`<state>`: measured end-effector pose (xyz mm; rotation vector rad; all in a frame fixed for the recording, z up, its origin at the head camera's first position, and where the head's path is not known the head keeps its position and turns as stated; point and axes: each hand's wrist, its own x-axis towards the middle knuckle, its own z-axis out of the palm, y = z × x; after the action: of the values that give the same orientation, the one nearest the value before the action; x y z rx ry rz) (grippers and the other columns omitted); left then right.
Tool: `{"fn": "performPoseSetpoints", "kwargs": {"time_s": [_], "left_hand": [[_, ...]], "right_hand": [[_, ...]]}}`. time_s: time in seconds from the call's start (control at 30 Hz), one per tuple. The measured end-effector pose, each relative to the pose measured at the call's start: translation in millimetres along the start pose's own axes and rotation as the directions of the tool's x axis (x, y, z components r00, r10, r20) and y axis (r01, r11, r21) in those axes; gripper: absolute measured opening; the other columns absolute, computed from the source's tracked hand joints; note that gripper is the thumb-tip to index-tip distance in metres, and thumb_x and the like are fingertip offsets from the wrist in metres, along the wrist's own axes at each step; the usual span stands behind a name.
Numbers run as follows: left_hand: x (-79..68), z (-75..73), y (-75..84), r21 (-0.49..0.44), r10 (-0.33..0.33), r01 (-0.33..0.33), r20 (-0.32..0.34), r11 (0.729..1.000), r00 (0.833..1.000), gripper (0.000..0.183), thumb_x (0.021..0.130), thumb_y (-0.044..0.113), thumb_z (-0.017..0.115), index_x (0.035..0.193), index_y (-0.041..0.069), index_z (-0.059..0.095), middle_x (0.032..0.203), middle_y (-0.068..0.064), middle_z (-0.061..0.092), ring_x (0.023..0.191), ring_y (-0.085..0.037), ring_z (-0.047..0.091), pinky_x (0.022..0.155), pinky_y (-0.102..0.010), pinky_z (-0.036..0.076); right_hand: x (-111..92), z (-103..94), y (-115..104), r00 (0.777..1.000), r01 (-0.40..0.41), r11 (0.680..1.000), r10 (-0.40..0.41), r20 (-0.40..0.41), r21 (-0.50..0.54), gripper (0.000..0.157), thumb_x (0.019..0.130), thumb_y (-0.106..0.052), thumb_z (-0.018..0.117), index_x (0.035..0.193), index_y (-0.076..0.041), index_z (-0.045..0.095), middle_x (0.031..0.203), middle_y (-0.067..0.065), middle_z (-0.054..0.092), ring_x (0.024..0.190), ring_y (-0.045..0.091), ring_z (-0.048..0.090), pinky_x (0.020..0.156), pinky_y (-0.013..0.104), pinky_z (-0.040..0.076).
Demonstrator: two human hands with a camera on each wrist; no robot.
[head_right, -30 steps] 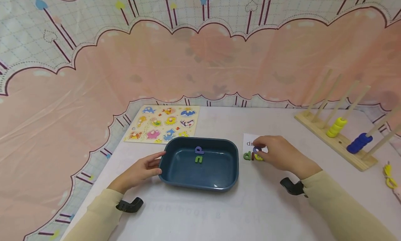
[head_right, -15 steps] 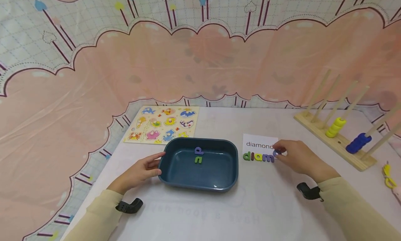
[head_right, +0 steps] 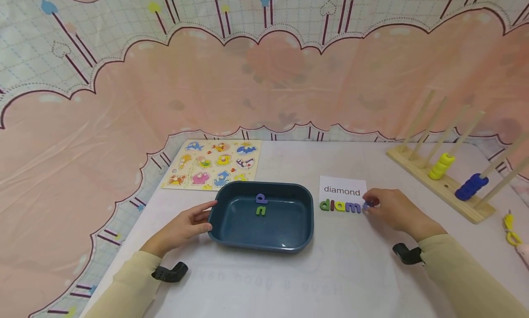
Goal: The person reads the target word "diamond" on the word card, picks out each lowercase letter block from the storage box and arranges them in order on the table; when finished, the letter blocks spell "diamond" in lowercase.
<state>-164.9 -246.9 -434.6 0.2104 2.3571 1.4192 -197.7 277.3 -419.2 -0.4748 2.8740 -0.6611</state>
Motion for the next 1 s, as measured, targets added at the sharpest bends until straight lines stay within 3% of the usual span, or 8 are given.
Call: {"fn": "performPoseSetpoints", "kwargs": {"time_s": [1.0], "left_hand": [[-0.1,-0.2,-2.4,-0.023,0.021,-0.02,0.003,1.0,1.0,0.07,0.094,0.022,0.072,0.154,0.008,0.039,0.144,-0.024,0.051,0.132,-0.039,0.05,0.103,-0.051,0.045]], "right_hand": [[2,9.9,0,1.0,-0.014,1.0,0.014,0.017,-0.008,0.028,0.089,-0.008,0.07,0.114,0.005,0.066,0.101,0.015,0.07,0.095,0.035,0.064,0.085,0.06,0.051]]}}
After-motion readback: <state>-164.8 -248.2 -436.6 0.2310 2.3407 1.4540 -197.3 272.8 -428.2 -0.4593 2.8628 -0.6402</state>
